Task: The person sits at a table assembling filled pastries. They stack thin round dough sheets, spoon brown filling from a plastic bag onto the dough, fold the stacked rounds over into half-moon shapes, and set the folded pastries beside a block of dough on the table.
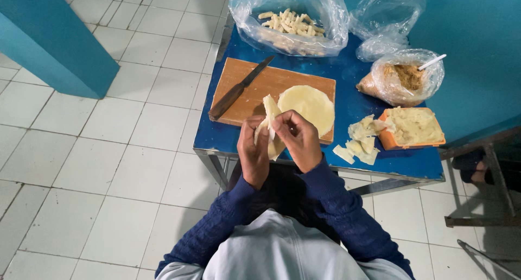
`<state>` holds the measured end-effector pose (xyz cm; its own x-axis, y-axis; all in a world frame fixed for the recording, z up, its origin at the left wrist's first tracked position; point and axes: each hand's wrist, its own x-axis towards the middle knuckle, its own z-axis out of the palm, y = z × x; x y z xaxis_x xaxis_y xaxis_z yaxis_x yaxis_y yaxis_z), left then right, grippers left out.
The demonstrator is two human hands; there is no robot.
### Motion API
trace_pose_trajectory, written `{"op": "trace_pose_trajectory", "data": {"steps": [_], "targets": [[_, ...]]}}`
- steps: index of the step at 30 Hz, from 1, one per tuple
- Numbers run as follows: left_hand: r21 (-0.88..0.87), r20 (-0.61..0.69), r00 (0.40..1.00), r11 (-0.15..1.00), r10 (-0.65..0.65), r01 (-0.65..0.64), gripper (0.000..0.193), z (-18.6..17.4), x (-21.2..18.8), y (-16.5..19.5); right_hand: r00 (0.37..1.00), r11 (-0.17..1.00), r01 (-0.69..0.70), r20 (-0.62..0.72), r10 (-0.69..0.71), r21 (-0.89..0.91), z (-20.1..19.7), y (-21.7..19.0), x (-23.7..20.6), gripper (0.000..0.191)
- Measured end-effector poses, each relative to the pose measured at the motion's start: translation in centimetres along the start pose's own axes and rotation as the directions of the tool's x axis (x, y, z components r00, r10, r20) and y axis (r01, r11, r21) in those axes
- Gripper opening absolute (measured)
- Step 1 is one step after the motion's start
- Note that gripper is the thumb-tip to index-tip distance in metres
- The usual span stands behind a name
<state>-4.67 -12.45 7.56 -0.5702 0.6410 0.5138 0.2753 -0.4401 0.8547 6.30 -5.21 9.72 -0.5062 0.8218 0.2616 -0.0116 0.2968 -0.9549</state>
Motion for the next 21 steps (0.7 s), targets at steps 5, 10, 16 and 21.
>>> {"op": "trace_pose_trajectory", "data": {"steps": [5,10,16,21], "targets": [[-0.193,0.028,0.999,0.981,-0.023,0.028,0.012,-0.3,-0.7,-0.6,1.000,0.999,0.015,0.018,-0.016,0.034,0.1,-0.7,-0.2,0.016],[-0.302,0.128,0.954,0.905,-0.273,0.299,0.014,-0.5,-0.7,-1.9,0.986,0.969,0.167,0.018,-0.167,-0.184,0.3,-0.5,-1.2,0.012],[-0.559,0.148,0.959,0.780,-0.240,0.282,0.008,-0.5,-0.9,-1.6,0.999,0.999,-0.036,-0.003,0.036,0.021,-1.1,1.7,-1.6,0.011],[-0.550,0.078,0.973,0.805,-0.216,0.223,0.009,-0.1,-0.8,-0.5,0.992,0.888,-0.033,-0.093,0.084,0.458,-0.3,2.8,-1.2,0.008]]}}
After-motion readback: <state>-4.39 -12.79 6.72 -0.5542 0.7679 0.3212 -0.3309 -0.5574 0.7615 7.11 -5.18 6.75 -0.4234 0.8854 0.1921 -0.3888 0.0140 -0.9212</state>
